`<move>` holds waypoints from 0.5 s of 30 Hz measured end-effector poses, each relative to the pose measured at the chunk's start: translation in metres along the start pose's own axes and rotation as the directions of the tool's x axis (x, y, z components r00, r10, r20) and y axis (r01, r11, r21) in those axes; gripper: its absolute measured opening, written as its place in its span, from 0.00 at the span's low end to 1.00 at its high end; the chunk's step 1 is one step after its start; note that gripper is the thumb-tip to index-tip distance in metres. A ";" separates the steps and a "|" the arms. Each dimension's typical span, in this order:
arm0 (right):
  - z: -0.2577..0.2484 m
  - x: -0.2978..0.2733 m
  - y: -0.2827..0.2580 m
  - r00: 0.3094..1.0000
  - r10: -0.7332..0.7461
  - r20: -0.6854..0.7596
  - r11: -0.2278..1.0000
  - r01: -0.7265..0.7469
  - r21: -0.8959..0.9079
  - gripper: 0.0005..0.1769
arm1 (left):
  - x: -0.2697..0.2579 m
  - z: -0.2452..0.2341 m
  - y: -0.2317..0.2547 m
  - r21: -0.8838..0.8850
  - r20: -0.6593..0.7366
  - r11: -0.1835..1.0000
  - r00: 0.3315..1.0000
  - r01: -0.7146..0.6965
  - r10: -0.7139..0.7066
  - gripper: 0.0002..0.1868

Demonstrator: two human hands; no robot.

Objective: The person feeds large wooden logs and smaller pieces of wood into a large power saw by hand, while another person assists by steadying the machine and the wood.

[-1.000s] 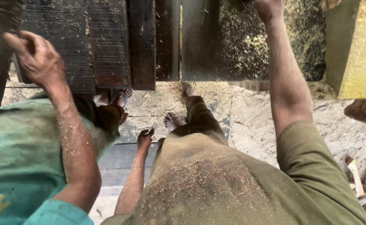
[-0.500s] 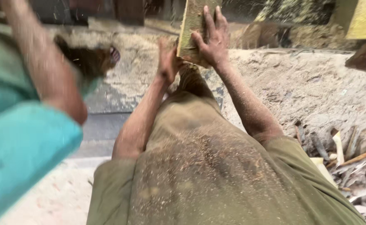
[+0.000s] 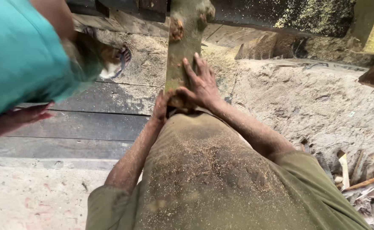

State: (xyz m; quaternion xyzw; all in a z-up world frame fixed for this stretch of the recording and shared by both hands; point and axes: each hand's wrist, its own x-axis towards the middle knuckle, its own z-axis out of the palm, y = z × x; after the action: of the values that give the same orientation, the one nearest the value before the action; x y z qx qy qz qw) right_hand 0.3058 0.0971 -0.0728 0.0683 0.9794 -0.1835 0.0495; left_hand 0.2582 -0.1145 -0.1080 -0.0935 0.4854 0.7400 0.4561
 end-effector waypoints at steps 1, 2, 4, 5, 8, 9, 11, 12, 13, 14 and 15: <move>0.000 0.013 0.004 1.000 0.021 0.012 0.999 -0.022 0.050 0.63 | 0.005 0.002 0.010 0.035 -0.120 0.994 0.988 0.099 -0.094 0.41; -0.001 0.028 0.009 0.999 0.042 0.025 0.994 -0.044 0.099 0.61 | 0.015 0.006 0.020 0.057 -0.241 0.978 0.953 0.202 -0.183 0.44; -0.002 0.070 0.025 0.998 0.060 -0.008 0.998 -0.060 -0.004 0.64 | 0.054 0.014 0.041 0.006 -0.207 0.995 0.974 0.099 -0.096 0.48; -0.005 0.085 0.031 0.998 0.054 0.019 0.998 -0.053 -0.036 0.64 | 0.066 0.017 0.048 -0.016 -0.182 0.998 0.981 0.068 -0.070 0.49; -0.015 0.116 0.047 0.992 0.079 0.096 0.997 -0.076 -0.033 0.66 | 0.092 0.023 0.050 -0.026 -0.197 0.999 0.980 0.026 -0.031 0.50; -0.020 0.126 0.051 0.985 0.112 0.130 0.994 -0.113 -0.004 0.66 | 0.102 0.024 0.052 -0.001 -0.223 1.000 0.975 0.006 -0.006 0.51; -0.034 0.138 0.062 0.989 0.062 0.137 0.996 -0.071 0.057 0.64 | 0.122 0.022 0.062 0.014 -0.146 1.000 0.989 -0.023 0.025 0.52; -0.040 0.134 0.065 0.990 0.016 0.139 0.992 -0.034 0.122 0.62 | 0.121 0.021 0.063 0.032 -0.067 0.998 0.996 -0.052 0.054 0.55; -0.048 0.122 0.068 0.989 0.010 0.146 0.992 -0.028 0.120 0.62 | 0.113 0.017 0.063 0.025 -0.073 0.998 0.996 -0.053 0.055 0.55; -0.058 0.105 0.072 0.979 0.051 0.197 0.918 -0.123 0.376 0.63 | 0.103 0.012 0.065 -0.022 -0.116 0.999 0.992 -0.044 0.041 0.59; -0.063 0.091 0.070 0.965 0.074 0.251 0.773 -0.215 0.597 0.64 | 0.096 0.009 0.068 -0.067 -0.156 0.997 0.987 -0.044 0.033 0.64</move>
State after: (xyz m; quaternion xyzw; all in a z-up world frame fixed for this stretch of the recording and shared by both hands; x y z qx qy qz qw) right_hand 0.2218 0.1955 -0.0498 0.1360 0.8454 -0.4962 0.1432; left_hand 0.1542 -0.0593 -0.1158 -0.1574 0.4950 0.7555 0.3992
